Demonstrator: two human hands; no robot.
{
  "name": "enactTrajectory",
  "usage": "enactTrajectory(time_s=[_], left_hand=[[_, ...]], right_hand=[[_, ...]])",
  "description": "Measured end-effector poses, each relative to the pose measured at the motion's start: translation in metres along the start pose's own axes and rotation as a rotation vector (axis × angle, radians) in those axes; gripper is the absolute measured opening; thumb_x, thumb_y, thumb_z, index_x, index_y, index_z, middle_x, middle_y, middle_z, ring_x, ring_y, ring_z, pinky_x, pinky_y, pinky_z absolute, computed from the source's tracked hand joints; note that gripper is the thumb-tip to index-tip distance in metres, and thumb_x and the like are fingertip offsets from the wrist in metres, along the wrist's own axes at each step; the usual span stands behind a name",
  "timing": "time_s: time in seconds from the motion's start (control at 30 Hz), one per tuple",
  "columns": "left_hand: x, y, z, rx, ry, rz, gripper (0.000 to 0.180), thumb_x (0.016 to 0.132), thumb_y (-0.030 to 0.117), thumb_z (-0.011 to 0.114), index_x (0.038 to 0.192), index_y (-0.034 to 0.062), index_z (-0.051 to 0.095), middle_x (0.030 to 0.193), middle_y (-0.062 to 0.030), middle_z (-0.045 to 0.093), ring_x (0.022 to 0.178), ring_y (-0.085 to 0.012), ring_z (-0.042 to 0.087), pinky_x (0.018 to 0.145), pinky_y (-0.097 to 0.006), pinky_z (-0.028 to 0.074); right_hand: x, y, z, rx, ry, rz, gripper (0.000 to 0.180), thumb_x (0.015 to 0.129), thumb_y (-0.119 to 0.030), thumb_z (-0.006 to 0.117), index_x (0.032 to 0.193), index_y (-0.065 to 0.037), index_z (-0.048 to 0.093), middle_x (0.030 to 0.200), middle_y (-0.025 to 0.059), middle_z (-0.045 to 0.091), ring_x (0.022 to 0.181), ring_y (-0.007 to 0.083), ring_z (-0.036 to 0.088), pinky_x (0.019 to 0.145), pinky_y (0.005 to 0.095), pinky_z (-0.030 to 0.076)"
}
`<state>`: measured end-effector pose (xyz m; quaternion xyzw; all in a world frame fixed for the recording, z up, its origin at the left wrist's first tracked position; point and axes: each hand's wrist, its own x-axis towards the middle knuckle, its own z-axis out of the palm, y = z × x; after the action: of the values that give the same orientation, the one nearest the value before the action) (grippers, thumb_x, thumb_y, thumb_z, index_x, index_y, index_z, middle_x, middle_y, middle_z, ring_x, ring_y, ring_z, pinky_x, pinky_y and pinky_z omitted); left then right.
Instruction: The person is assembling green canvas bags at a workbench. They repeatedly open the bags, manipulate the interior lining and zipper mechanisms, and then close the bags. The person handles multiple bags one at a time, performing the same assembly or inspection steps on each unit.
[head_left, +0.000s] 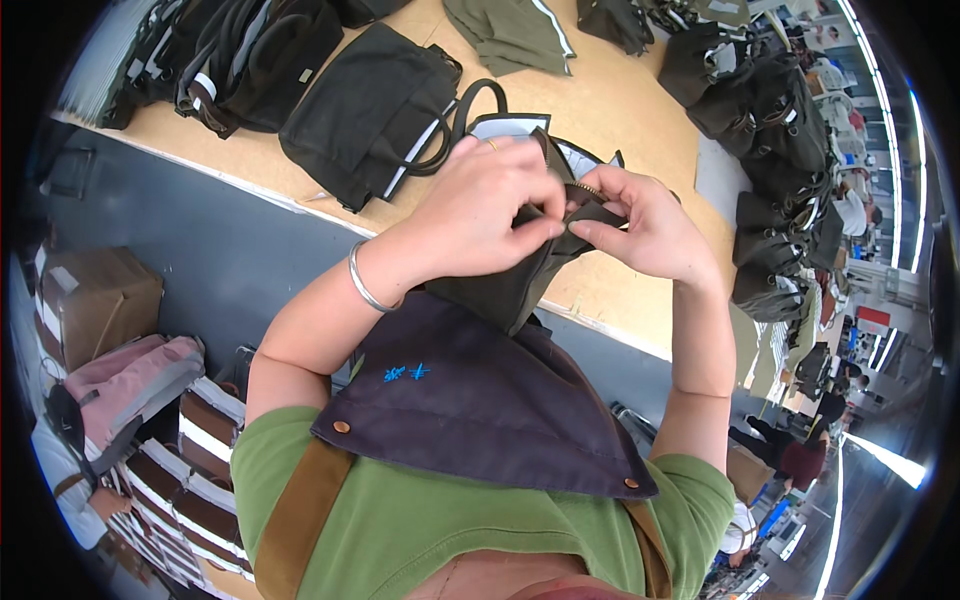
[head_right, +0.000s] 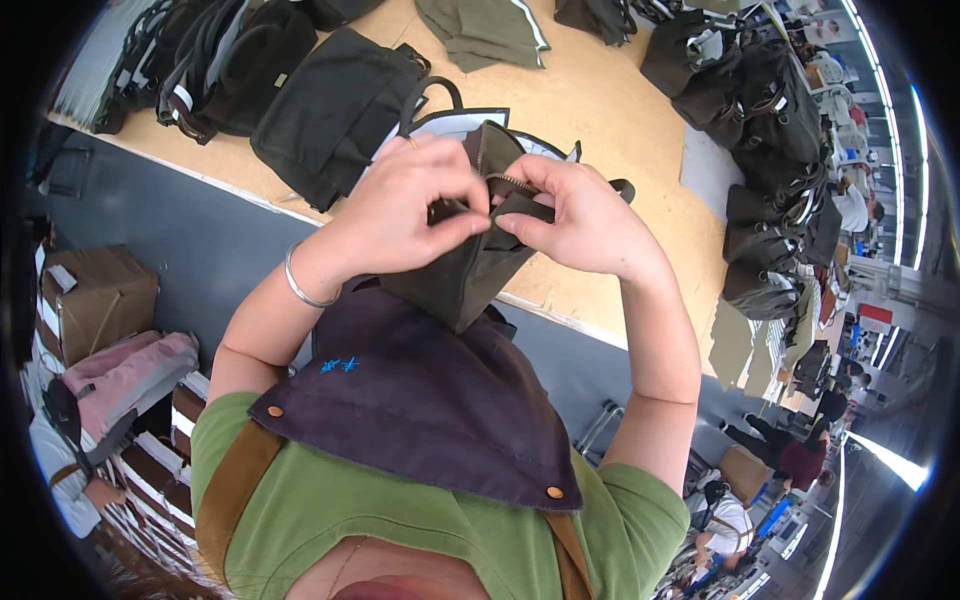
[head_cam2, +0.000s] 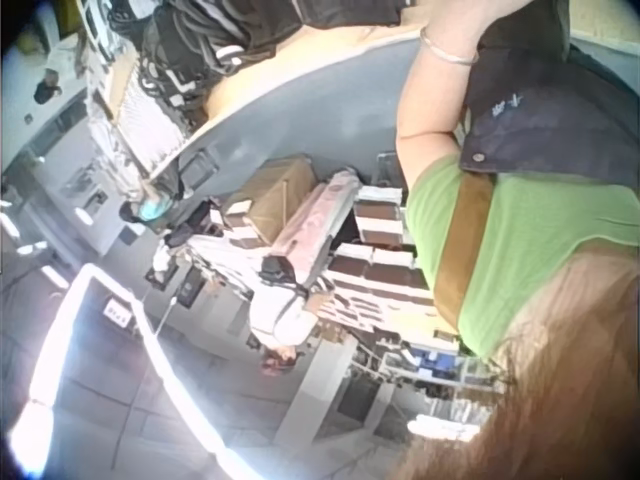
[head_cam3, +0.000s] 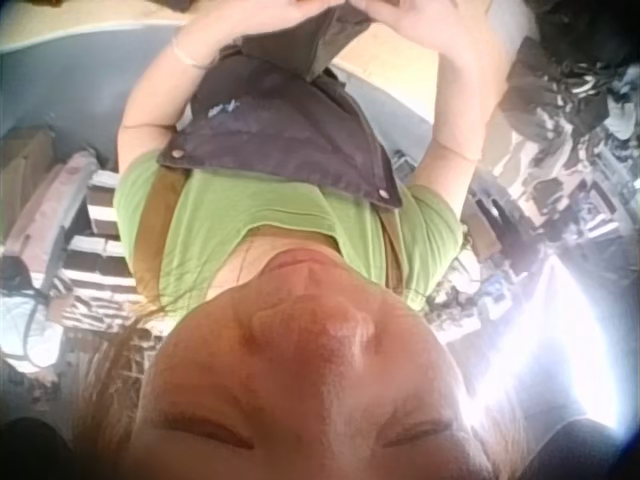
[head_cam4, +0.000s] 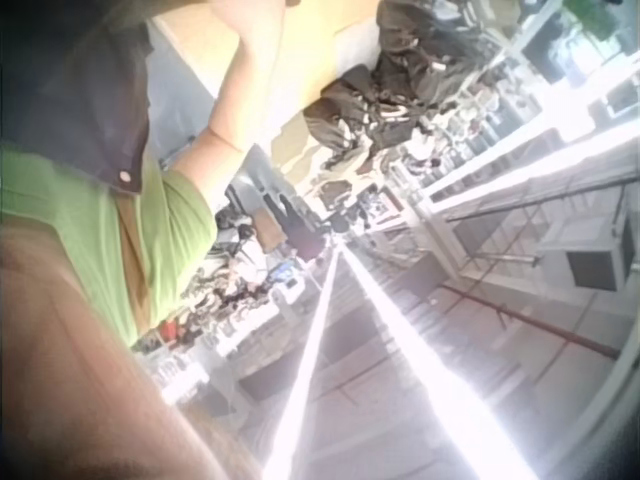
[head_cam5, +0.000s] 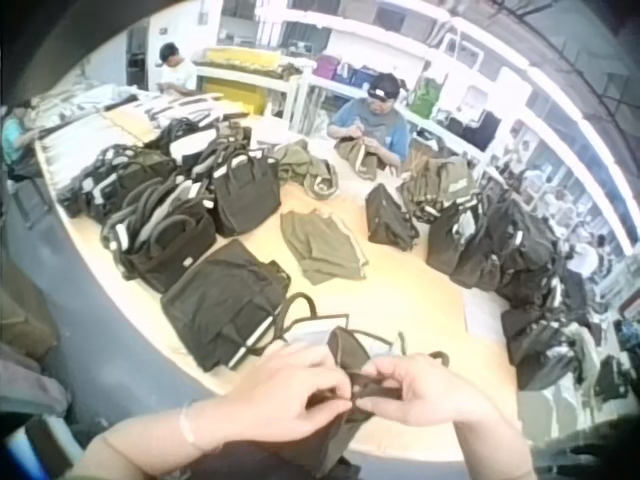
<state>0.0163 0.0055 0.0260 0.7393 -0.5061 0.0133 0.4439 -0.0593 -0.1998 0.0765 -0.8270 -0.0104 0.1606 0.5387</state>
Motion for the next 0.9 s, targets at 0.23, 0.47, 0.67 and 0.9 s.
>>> enactTrajectory(time_s=[0.23, 0.47, 0.67, 0.9], left_hand=[[0.033, -0.019, -0.001, -0.445, -0.336, -0.216, 0.025, 0.091, 0.019, 0.062, 0.105, -0.0005, 0.063, 0.086, -0.0109, 0.067, 0.084, -0.0293, 0.064, 0.075, -0.040, 0.049], [0.038, -0.026, 0.003, -0.496, -0.290, -0.289, 0.020, 0.088, 0.020, 0.065, 0.093, 0.0010, 0.070, 0.079, -0.0101, 0.065, 0.070, -0.0188, 0.060, 0.065, -0.033, 0.046], [0.040, -0.020, 0.003, -0.591, -0.283, -0.291, 0.015, 0.090, 0.013, 0.065, 0.092, -0.0017, 0.068, 0.076, -0.0016, 0.055, 0.062, -0.0067, 0.047, 0.054, -0.025, 0.038], [0.039, -0.019, 0.006, -0.690, -0.260, -0.283, 0.015, 0.091, 0.013, 0.065, 0.091, -0.0013, 0.068, 0.077, 0.0027, 0.051, 0.059, -0.0021, 0.040, 0.050, -0.021, 0.033]], right_hand=[[-0.009, -0.008, 0.008, -0.272, 0.175, -0.052, 0.024, 0.082, -0.002, 0.070, 0.103, 0.000, 0.057, 0.101, 0.0099, 0.061, 0.080, 0.0196, 0.067, 0.069, 0.0287, 0.053], [-0.017, 0.007, 0.006, -0.181, 0.356, -0.124, 0.015, 0.085, -0.001, 0.067, 0.096, 0.002, 0.058, 0.105, 0.0112, 0.058, 0.081, 0.0185, 0.070, 0.067, 0.0265, 0.053], [-0.016, 0.011, 0.004, -0.123, 0.352, -0.152, 0.010, 0.085, -0.001, 0.068, 0.089, 0.003, 0.060, 0.102, 0.0101, 0.058, 0.080, 0.0151, 0.068, 0.067, 0.0258, 0.053], [-0.013, 0.011, 0.003, -0.076, 0.342, -0.123, 0.012, 0.083, 0.000, 0.069, 0.088, 0.003, 0.059, 0.098, 0.0090, 0.058, 0.076, 0.0136, 0.065, 0.067, 0.0253, 0.052]])
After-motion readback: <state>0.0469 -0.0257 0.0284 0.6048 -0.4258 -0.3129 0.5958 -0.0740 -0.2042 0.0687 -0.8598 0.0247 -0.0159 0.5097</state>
